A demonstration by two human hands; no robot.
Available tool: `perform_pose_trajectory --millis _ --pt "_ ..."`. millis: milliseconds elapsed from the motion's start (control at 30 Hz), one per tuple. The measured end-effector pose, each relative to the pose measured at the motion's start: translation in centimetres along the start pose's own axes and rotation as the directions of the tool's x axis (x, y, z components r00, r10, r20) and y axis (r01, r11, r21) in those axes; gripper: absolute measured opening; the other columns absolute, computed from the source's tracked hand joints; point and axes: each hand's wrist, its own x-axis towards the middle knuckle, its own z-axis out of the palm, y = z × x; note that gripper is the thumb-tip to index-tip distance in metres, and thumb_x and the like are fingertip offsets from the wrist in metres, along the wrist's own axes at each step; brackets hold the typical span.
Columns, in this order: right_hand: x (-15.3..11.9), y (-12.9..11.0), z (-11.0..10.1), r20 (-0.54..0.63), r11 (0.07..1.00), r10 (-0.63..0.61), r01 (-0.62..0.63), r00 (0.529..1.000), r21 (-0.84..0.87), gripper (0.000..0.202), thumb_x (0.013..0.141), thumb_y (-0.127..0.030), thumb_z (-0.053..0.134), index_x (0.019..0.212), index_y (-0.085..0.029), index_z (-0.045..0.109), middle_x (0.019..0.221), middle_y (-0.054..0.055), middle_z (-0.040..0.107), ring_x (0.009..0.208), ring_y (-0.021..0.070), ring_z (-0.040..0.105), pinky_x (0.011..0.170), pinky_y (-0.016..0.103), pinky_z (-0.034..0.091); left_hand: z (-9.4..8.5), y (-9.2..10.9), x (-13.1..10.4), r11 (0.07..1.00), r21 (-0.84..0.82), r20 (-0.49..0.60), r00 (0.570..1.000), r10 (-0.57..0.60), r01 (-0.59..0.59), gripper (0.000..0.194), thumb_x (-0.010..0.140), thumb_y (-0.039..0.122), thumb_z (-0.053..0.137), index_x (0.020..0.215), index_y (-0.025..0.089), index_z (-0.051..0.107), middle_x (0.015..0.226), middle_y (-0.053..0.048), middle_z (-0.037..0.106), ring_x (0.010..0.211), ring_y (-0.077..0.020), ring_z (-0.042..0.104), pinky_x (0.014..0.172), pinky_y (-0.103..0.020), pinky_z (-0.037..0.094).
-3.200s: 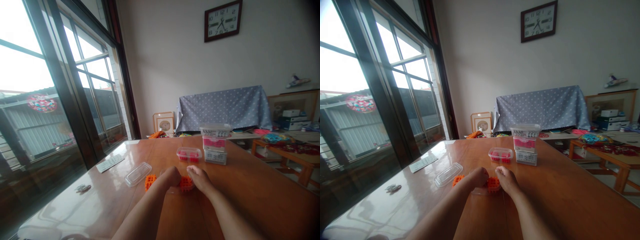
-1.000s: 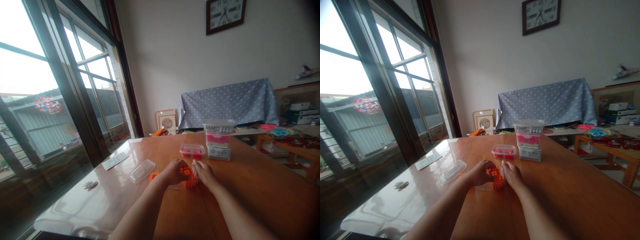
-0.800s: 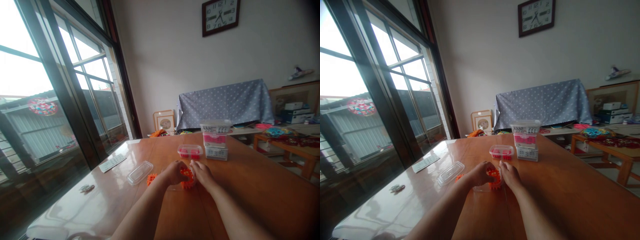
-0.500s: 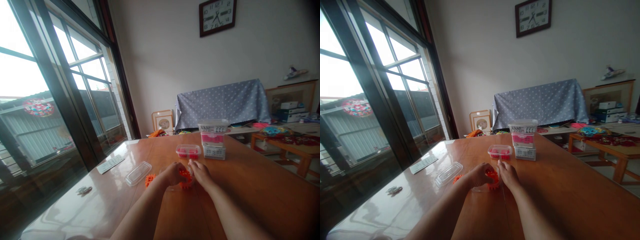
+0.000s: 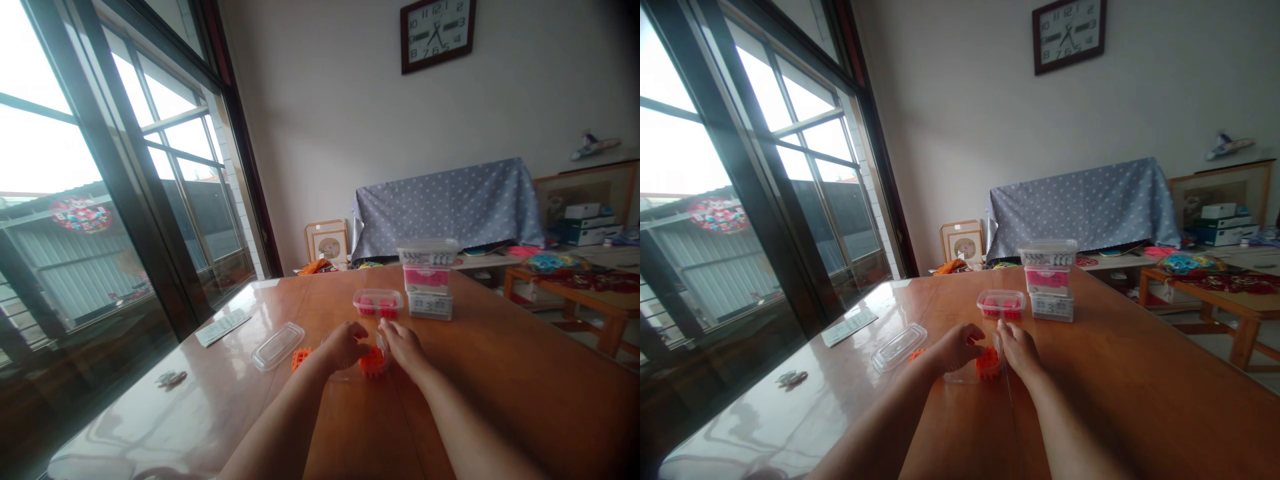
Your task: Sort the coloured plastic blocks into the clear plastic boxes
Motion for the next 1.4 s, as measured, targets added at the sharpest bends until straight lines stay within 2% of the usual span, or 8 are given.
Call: perform_pose_trajectory --millis 133,300,500,700,900,1100,1233,1400 --pt "0.0 0.1 0.0 -0.005 1.0 -0.014 0.014 1.0 -0.01 0.057 0.091 -0.066 0.039 0.092 -0.019 0.072 0.061 0.001 0.064 0.062 0.02 0.059 0.059 0.028 0.041 -1.8 -0.4 -0.9 1.0 -0.013 -0.052 0.999 0.009 -0.01 0.031 0.079 0.03 0.065 0.107 0.016 0.068 0.102 -0.007 0.071 0.089 -0.0183 0.064 0.079 -0.028 0.052" --pt "0.0 0.3 0.0 0.004 0.999 -0.025 0.025 1.0 -0.038 0.052 0.089 -0.065 0.042 0.076 -0.021 0.065 0.061 0.0 0.061 0.061 0.0183 0.056 0.059 0.027 0.039 -6.3 -2.2 -3.5 0.997 -0.076 -0.134 0.991 -0.004 -0.007 0.028 0.081 0.028 0.064 0.106 0.014 0.067 0.102 -0.009 0.072 0.091 -0.0188 0.066 0.08 -0.028 0.053" --pt "-0.1 0.5 0.0 0.026 0.999 -0.021 0.023 0.999 -0.044 0.048 0.088 -0.063 0.045 0.074 -0.021 0.064 0.062 -0.001 0.061 0.062 0.0178 0.055 0.06 0.027 0.039 -10.3 -5.6 -7.3 0.994 0.068 -0.102 0.991 -0.084 0.091 0.036 0.075 0.027 0.069 0.11 0.016 0.067 0.108 -0.009 0.07 0.098 -0.0226 0.066 0.083 -0.032 0.054" --pt "-0.3 0.1 -0.2 0.029 0.998 -0.009 0.011 1.0 -0.065 0.046 0.084 -0.061 0.048 0.075 -0.021 0.067 0.06 0.0 0.063 0.064 0.0199 0.058 0.061 0.028 0.041 -10.0 -7.4 -9.1 0.964 0.264 -0.028 1.0 -0.003 0.011 0.055 0.067 0.029 0.077 0.119 0.019 0.063 0.12 -0.009 0.066 0.105 -0.0245 0.063 0.091 -0.033 0.052" --pt "-0.7 -0.4 -0.2 0.022 0.998 0.011 -0.01 1.0 -0.066 0.044 0.083 -0.06 0.047 0.071 -0.021 0.065 0.057 0.0 0.061 0.062 0.0193 0.056 0.059 0.028 0.039 -9.4 -7.0 -9.2 0.933 0.354 -0.032 0.998 -0.058 0.066 0.063 0.063 0.033 0.081 0.123 0.022 0.064 0.123 -0.009 0.064 0.112 -0.0271 0.06 0.095 -0.034 0.049" --pt "-0.6 -0.4 -0.1 0.003 0.998 0.023 -0.023 1.0 -0.061 0.045 0.082 -0.061 0.048 0.07 -0.021 0.065 0.055 0.001 0.06 0.063 0.0208 0.057 0.06 0.029 0.04 -9.2 -7.1 -9.0 0.937 0.335 -0.042 0.995 -0.087 0.096 0.057 0.065 0.03 0.078 0.12 0.022 0.064 0.116 -0.006 0.067 0.103 -0.0236 0.063 0.086 -0.03 0.051" --pt "-0.5 -0.6 -0.2 0.003 0.998 0.013 -0.013 1.0 -0.058 0.045 0.082 -0.061 0.049 0.072 -0.021 0.067 0.056 0.002 0.061 0.065 0.0215 0.058 0.062 0.029 0.041 -9.3 -7.0 -8.8 0.94 0.336 -0.091 0.995 -0.036 0.065 0.05 0.067 0.027 0.075 0.115 0.021 0.064 0.114 -0.006 0.066 0.099 -0.0215 0.063 0.085 -0.029 0.051" --pt "-0.5 -0.3 -0.1 0.015 0.999 0.002 -0.002 1.0 -0.048 0.045 0.083 -0.06 0.049 0.071 -0.021 0.066 0.057 0.001 0.061 0.065 0.0207 0.057 0.062 0.028 0.041 -9.2 -4.8 -7.5 0.937 0.349 -0.129 0.99 0.055 -0.007 0.045 0.07 0.031 0.075 0.113 0.022 0.064 0.11 -0.006 0.067 0.102 -0.023 0.062 0.088 -0.03 0.05"
